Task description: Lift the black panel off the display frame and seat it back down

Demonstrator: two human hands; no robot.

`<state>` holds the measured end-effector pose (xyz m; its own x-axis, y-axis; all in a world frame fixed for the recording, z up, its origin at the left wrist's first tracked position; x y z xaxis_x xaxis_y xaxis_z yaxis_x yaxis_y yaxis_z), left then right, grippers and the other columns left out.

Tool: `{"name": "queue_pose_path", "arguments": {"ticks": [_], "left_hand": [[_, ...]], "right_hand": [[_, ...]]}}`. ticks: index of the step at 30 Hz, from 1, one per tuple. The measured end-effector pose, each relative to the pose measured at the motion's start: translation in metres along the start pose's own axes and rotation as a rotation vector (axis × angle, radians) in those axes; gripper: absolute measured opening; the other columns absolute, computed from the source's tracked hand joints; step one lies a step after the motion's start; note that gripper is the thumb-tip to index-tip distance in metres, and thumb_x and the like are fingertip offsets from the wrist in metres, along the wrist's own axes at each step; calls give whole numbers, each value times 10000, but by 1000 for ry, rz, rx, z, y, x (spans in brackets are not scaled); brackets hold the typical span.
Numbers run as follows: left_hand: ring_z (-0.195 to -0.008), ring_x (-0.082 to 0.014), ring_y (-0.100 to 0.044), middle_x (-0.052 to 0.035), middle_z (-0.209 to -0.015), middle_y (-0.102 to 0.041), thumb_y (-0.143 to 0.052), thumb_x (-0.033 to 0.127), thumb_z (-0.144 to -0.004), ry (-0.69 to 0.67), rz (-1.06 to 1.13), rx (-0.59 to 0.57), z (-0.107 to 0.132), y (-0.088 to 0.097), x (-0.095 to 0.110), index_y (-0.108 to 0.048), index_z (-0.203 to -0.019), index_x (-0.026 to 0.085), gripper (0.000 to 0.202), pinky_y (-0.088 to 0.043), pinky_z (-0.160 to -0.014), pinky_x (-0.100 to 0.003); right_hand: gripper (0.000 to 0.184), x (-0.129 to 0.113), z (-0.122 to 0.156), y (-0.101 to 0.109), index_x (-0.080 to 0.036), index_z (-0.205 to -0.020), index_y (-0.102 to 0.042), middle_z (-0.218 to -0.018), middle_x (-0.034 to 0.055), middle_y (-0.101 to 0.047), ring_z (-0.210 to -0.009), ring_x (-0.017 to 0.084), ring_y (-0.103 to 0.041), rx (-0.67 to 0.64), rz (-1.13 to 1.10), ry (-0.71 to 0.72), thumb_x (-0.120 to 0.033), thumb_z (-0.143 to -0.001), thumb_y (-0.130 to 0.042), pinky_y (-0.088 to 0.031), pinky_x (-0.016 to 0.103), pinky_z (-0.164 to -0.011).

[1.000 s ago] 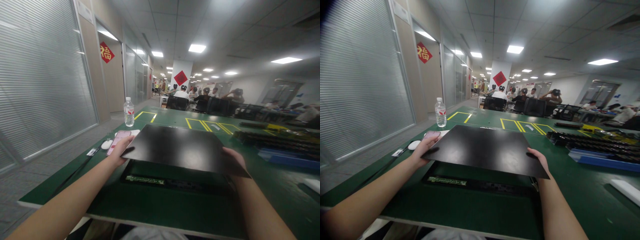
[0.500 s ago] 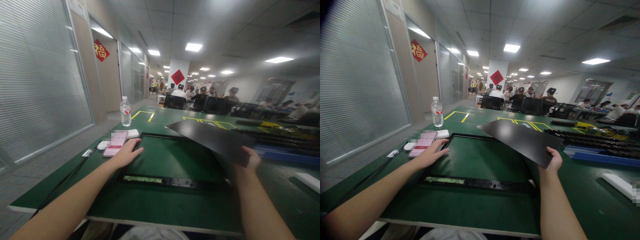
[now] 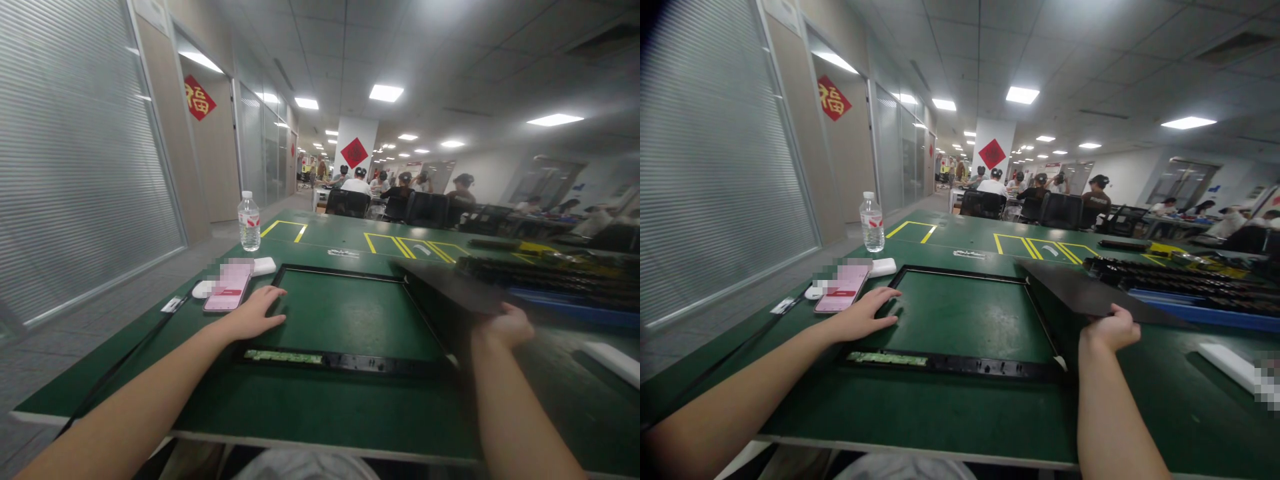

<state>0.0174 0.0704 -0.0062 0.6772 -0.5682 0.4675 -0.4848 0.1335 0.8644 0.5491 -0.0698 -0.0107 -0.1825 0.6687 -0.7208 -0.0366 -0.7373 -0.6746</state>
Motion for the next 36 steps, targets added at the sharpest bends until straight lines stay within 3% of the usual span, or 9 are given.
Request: {"name": "queue_pose_path", "arguments": {"ticks": [1,4,8,14,20,27,32,36], "left_hand": [[-1323,-349,-487,-156,-1420,-529,-611,526,-807,-2,-1,-1,0,0,1,-553,-1328,192,622,-375,-1117,-502],[-1332,-349,-478,-164,-1433,-512,-619,542,-800,-7,-14,-21,1,-1,3,-551,-1340,185,651,-368,-1125,-496],[-1357,-343,-454,-180,-1465,-482,-623,540,-805,-20,-41,-65,2,-4,4,-523,-1372,167,686,-345,-1143,-485],[-1362,-345,-466,-159,-1438,-536,-622,540,-809,-70,-22,-64,2,-6,6,-570,-1311,196,612,-360,-1137,-484],[-1366,-340,-460,-169,-1437,-534,-586,552,-829,-60,-52,-100,2,-7,6,-560,-1329,166,633,-354,-1144,-475],[-1345,-343,-480,-155,-1428,-548,-590,565,-825,-53,-29,-102,3,-6,9,-580,-1313,191,615,-367,-1131,-479],[-1350,-348,-470,-158,-1421,-548,-602,579,-814,-54,-2,-88,3,-6,8,-595,-1298,204,612,-362,-1130,-487],[-1343,-343,-477,-149,-1409,-559,-606,590,-806,-73,12,-66,3,-6,7,-613,-1270,219,594,-359,-1132,-481]], "right_hand": [[125,-5,2,4,-219,-678,-520,-819,4,-608,-739,149,-636,68,9,70,-98,-648,-535,-552,243,-499],[132,-6,7,2,-226,-665,-531,-813,19,-615,-752,177,-649,58,80,96,-99,-640,-555,-575,279,-496],[138,4,7,2,-203,-743,-571,-834,26,-618,-790,195,-654,60,190,13,-93,-662,-560,-608,330,-574],[215,23,-2,7,-195,-876,-589,-906,7,-623,-753,148,-638,71,278,-103,-76,-700,-555,-597,295,-604],[237,32,-9,14,-194,-910,-610,-958,27,-626,-796,170,-648,94,363,-125,-91,-700,-577,-610,336,-637],[281,45,-20,20,-186,-893,-579,-860,3,-605,-637,124,-609,107,369,-181,-26,-662,-568,-608,326,-599],[296,53,-33,15,-205,-948,-557,-782,-23,-586,-524,104,-576,-45,360,-227,-37,-705,-556,-588,289,-488],[337,57,-39,15,-215,-965,-552,-814,-29,-614,-572,104,-609,-61,342,-280,4,-711,-519,-615,314,-582]]}}
Point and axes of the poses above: each hand's wrist, its own z-axis away from the middle knuckle, its own y-axis out of the back of the hand, x = y × z, the point moved 6 cm from there along -z, towards the middle knuckle
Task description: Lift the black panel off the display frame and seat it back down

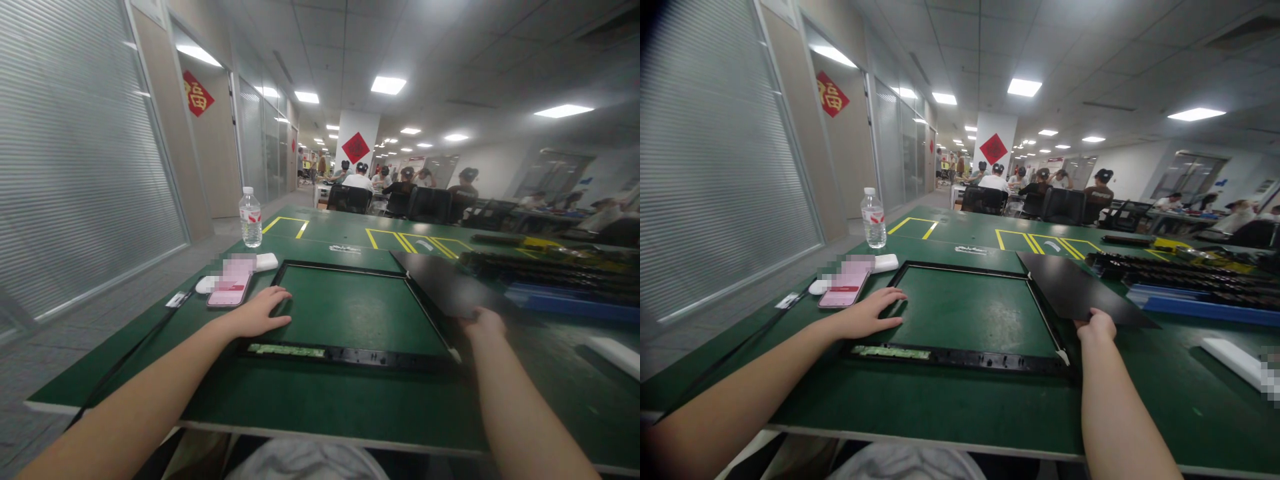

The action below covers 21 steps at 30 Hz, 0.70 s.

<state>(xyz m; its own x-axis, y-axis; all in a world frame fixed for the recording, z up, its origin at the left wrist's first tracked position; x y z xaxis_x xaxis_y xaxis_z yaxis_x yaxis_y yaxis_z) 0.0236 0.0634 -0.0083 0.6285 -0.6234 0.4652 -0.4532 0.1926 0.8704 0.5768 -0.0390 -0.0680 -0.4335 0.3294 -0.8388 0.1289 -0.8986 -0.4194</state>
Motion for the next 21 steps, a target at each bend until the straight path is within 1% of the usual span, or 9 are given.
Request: {"name": "queue_pose_path", "arguments": {"ticks": [2,5,9,12,15,18,21], "left_hand": [[-1345,-343,-473,-156,-1412,-552,-598,588,-812,2,-12,-12,0,-1,0,-617,-1266,209,592,-350,-1137,-477],[-1356,-350,-459,-171,-1434,-527,-587,584,-818,17,-34,-31,0,-2,0,-617,-1274,191,603,-345,-1140,-474],[-1361,-350,-456,-175,-1441,-520,-585,567,-825,19,-43,-33,0,-2,0,-618,-1277,189,591,-348,-1139,-475],[-1367,-351,-450,-177,-1445,-518,-587,557,-827,21,-51,-39,0,-2,0,-615,-1281,187,586,-347,-1140,-482],[-1372,-340,-447,-169,-1460,-505,-573,567,-838,27,-69,-53,0,-2,0,-605,-1297,198,590,-346,-1142,-472],[-1366,-339,-454,-170,-1456,-508,-574,571,-837,27,-65,-54,0,-2,1,-607,-1297,196,595,-348,-1140,-462],[-1348,-351,-473,-171,-1437,-527,-586,591,-821,26,-39,-39,0,0,2,-623,-1277,196,605,-360,-1129,-469]], "right_hand": [[346,0,-1,-1,-213,-957,-556,-827,-28,-627,-593,108,-616,-23,5,-6,18,-706,-501,-621,331,-630],[323,0,2,-3,-205,-947,-562,-830,-24,-635,-604,107,-620,-54,-8,-29,18,-731,-474,-615,307,-623],[296,1,10,-4,-193,-944,-566,-844,-16,-639,-638,105,-643,-41,-58,-85,19,-766,-460,-609,289,-623],[291,0,14,-4,-191,-932,-566,-851,-15,-643,-639,103,-643,-35,-67,-84,23,-764,-463,-612,291,-638],[282,-2,16,-5,-195,-911,-559,-802,-24,-628,-611,107,-627,-50,-62,-62,21,-747,-481,-617,293,-628],[267,-1,16,-9,-193,-880,-542,-743,-35,-602,-572,110,-609,-93,-8,-57,22,-724,-520,-618,287,-597],[263,-2,18,-14,-180,-849,-536,-720,-34,-602,-553,107,-610,-122,-2,-58,39,-703,-546,-609,257,-566]]}}
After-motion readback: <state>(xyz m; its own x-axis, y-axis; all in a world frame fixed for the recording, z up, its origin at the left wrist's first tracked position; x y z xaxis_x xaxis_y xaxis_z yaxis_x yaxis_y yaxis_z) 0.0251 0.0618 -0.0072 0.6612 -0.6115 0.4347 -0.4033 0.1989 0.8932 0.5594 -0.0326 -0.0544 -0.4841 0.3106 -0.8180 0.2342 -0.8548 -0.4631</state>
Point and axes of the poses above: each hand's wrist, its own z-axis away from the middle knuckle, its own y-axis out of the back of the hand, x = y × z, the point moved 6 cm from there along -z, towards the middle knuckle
